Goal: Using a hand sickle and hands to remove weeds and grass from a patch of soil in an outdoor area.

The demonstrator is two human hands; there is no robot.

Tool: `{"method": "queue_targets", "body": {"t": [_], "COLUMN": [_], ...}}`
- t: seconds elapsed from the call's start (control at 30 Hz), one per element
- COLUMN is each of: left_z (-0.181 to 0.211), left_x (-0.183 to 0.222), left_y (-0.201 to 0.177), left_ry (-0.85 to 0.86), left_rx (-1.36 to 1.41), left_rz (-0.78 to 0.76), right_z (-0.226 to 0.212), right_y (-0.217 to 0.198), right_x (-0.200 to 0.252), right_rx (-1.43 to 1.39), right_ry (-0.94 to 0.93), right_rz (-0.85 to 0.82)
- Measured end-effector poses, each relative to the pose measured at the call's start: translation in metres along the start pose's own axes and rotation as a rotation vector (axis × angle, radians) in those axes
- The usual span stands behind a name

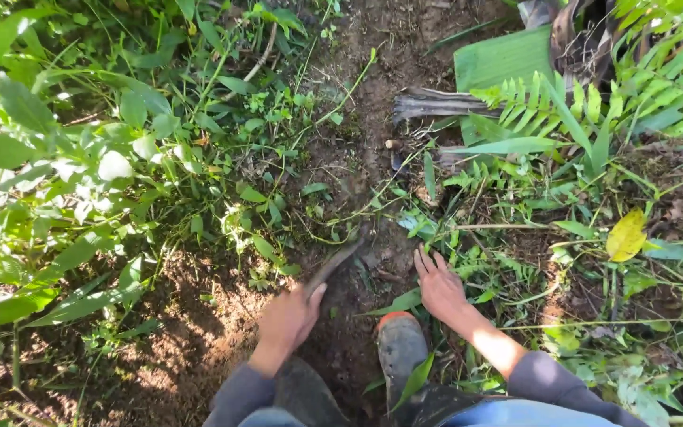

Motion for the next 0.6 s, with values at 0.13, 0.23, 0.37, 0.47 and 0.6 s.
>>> {"method": "queue_targets", "body": {"t": [0.13, 0.23, 0.37, 0.47, 0.6], "left_z": [-0.039, -0.041, 0.002, 0.021, -0.058], "left_x": [0.067, 0.072, 0.004, -0.007, 0.074], "left_y": [-0.008, 0.012, 0.004, -0.055, -0.014], "left_ry": [-0.235, -0.249, -0.116, -0.25, -0.163], "left_rx": [0.064, 0.052, 0.153, 0.147, 0.046], "left_rz": [-0.212, -0.173, -0.052, -0.244, -0.022], "right_z": [-0.001, -0.012, -0.011, -0.005, -0.015], "right_y": [-0.003, -0.008, 0.001, 0.021, -0.01], "right_x": [-0.001, 0.004, -0.002, -0.007, 0.003], "right_rx": [-0.016, -0.007, 0.027, 0.134, -0.019], "right_ry": [0.002, 0.022, 0.042, 0.032, 0.08], "right_rz": [-0.033, -0.063, -0.03, 0.008, -0.045]}}
Point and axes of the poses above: each hand's wrist, its own x-axis away from the middle knuckle, its own y-axis out of the palm, z = x × y, the point moved 1 cm from there along -x, towards the middle knuckle, and after that the axes turned 3 degrees about -y, right-handed, at the moved point
